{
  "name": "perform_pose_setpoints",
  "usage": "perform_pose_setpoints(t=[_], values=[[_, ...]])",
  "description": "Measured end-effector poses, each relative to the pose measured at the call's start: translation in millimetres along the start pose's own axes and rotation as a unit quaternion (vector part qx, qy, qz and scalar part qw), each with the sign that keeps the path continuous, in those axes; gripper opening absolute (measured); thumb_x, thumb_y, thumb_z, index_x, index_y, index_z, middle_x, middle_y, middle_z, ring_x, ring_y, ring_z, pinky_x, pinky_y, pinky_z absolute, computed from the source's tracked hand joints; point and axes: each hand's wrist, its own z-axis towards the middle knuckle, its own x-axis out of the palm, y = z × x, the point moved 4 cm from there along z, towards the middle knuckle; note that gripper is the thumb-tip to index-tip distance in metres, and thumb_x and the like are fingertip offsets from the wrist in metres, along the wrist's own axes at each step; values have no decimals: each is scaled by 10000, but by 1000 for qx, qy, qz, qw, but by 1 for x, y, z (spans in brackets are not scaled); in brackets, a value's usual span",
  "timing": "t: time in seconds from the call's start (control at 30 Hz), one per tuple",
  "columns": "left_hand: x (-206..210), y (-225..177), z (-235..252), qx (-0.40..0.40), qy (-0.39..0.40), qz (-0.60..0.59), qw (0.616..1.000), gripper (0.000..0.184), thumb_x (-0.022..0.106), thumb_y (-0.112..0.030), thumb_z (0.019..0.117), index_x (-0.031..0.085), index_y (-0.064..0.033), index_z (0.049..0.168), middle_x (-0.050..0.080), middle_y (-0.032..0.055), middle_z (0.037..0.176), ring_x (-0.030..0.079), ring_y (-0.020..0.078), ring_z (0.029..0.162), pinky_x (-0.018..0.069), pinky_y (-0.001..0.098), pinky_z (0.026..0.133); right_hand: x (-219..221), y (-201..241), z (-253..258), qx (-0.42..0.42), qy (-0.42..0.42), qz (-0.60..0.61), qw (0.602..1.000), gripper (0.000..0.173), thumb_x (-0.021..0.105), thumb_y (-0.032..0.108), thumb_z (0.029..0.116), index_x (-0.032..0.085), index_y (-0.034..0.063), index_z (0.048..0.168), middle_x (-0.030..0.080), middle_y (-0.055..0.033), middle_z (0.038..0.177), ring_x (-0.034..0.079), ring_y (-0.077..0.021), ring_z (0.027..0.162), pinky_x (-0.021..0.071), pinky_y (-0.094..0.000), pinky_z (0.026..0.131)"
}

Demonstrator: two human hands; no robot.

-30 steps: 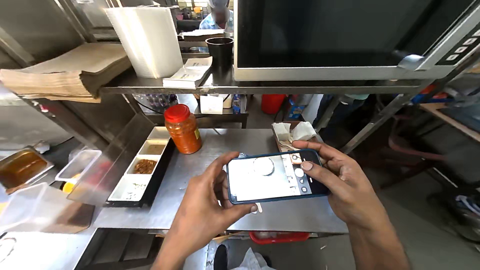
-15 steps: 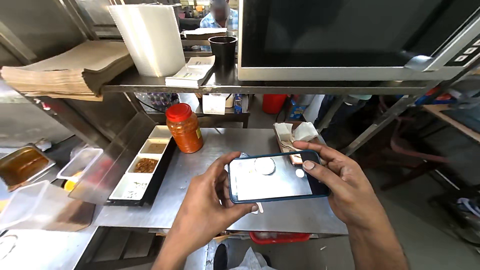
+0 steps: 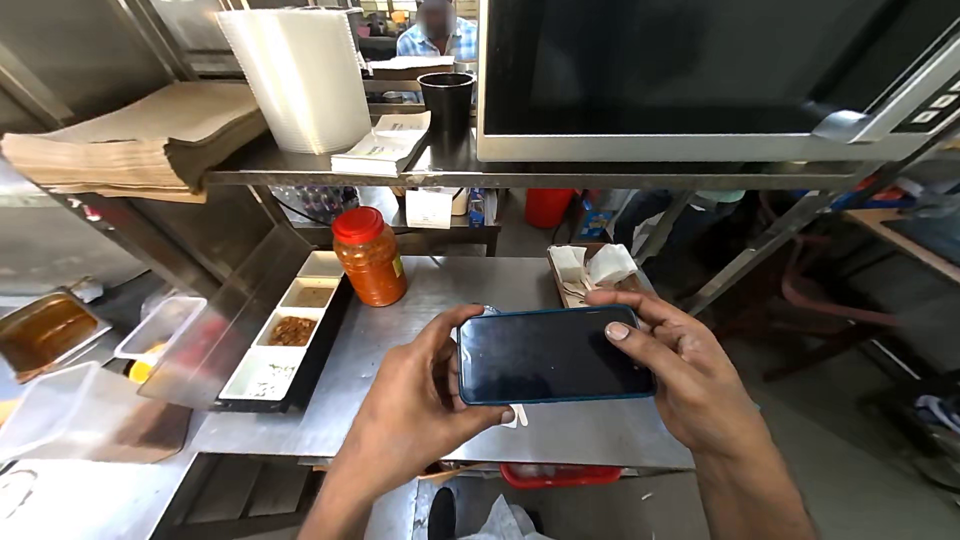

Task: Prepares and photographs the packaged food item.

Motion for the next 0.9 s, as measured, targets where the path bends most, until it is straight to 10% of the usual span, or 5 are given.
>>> perform_pose_setpoints(t=[0.13,0.27,0.43,0.57,0.9], values=[[-5,19,28,55,225,54,971,836,927,-355,720,518,-247,1441,721,-65,922,676,39,733,611,250,663,10,-64,-20,167,163,201,952,351,675,493,925,698,195,1108,714,-26,977,696,-114,874,606,-315,766],[24,74,44,-24,411,0,911,854,930,-237,749,514,-184,1493,699,58,984,661,126,799,590,320,741,50,-129,-69,256,277,396,837,572,597,492,996,511,173,1463,649,-173,1295,681,-334,1108,593,-551,899],[84,137,4,-178,207,-278,921,918,676,-595,914,308,-110,1601,573,99,1458,654,270,1208,610,478,928,52,-166,-67,211,71,470,854,639,612,342,999,318,153,1534,604,-204,1355,642,-377,1187,558,-585,961],[148,116,-31,-237,189,-523,796,1112,363,-896,852,128,-115,1608,549,176,1457,649,371,1207,612,579,888,41,-173,-57,259,-23,280,924,703,603,234,915,327,156,1556,640,-182,1282,677,-294,1104,592,-472,911],[164,97,-36,-263,127,-577,763,718,202,-606,1064,276,-113,1579,600,188,1363,668,354,1141,612,538,859,30,-173,-71,212,-6,234,949,789,673,22,845,336,209,1534,655,-200,1249,709,-313,1025,622,-466,839]])
